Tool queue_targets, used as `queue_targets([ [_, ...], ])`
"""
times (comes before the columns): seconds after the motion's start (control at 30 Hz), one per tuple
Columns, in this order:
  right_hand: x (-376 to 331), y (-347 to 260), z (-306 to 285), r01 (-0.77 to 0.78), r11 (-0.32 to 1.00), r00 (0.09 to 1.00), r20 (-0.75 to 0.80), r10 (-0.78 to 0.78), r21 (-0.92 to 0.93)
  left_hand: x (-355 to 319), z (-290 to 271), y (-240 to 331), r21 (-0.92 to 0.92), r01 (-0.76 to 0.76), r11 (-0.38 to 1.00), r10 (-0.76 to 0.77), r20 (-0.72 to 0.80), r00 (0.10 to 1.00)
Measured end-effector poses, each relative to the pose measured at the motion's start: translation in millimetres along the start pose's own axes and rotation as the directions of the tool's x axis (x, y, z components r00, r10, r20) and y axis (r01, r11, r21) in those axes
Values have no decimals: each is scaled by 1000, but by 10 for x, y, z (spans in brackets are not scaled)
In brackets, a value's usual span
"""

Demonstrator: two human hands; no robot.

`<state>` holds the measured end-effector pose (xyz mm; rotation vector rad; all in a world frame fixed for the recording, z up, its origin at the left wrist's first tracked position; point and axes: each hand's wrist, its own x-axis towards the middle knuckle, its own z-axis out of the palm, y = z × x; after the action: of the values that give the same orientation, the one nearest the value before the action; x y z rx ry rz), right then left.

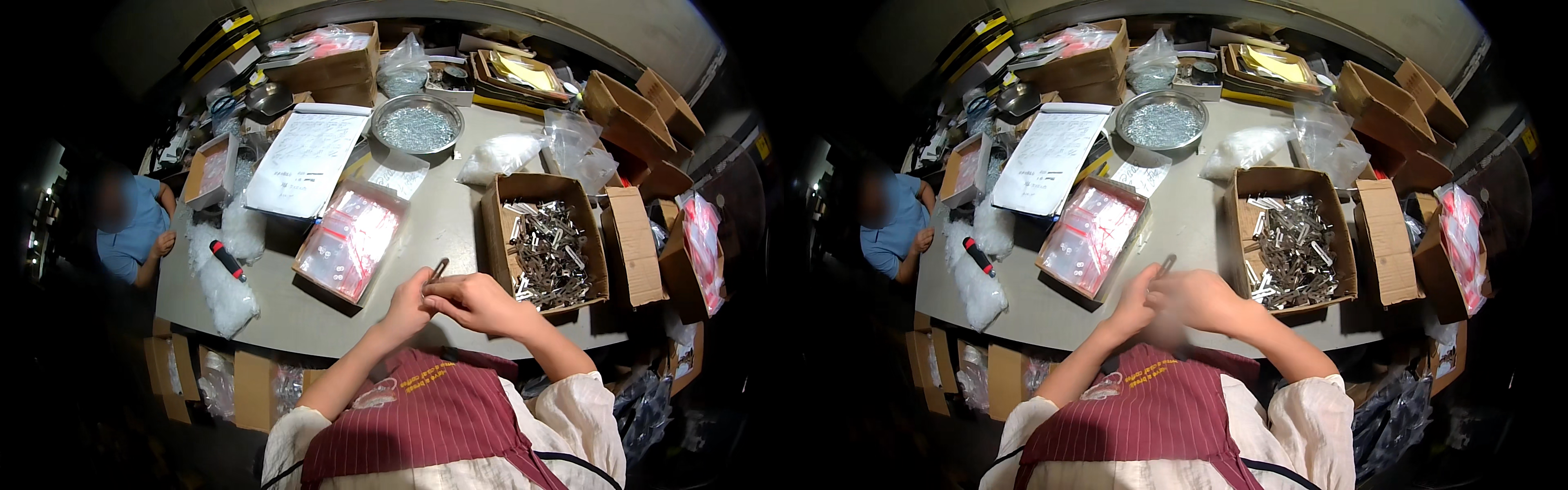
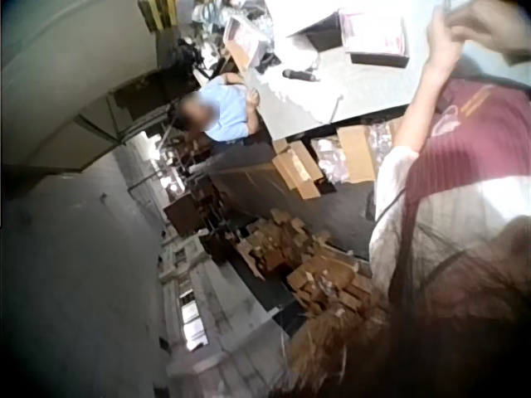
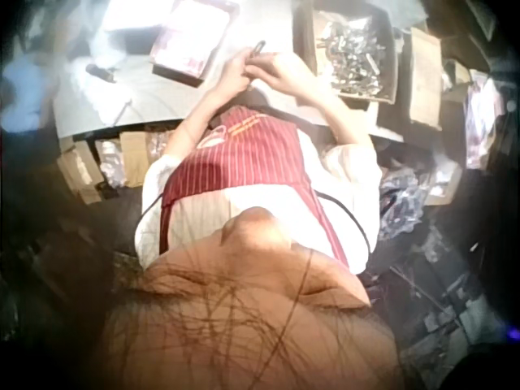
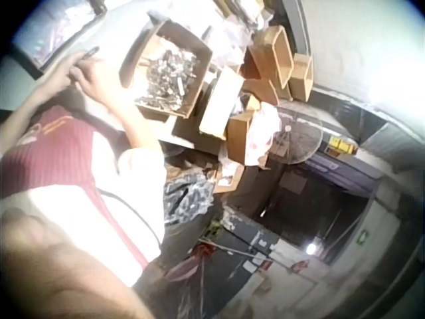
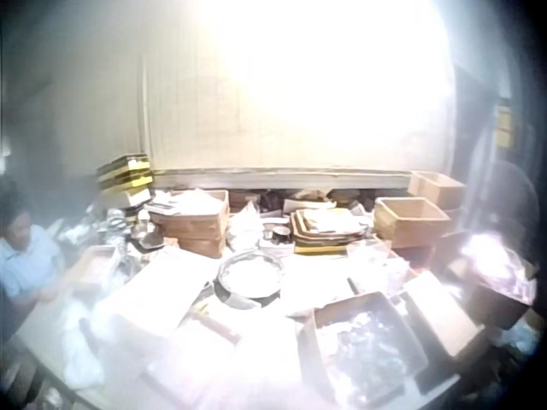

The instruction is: The person sorts small metal fasteners from a cardboard box into a plastic bag. They pick up individual fasteners, place them into the bag, and occasionally adjust the bag or box. A second person is visible across the table also handling items.

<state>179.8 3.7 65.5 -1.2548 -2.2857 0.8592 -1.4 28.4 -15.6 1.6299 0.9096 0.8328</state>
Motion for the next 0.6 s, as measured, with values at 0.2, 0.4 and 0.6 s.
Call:
queue_targets([
  [0.2,63,-41,-313,148,957,989,-16,-148,248,-31,-151,201,-219,107,970,-88,95,992],
  [0.4,224,-222,-456,407,885,913,54,-405,-227,-16,-370,403,-348,224,910,-127,279,952],
  [0.6,481,29,-571,82,915,979,-204,0,394,-54,-563,616,-658,346,669,-38,434,900],
])
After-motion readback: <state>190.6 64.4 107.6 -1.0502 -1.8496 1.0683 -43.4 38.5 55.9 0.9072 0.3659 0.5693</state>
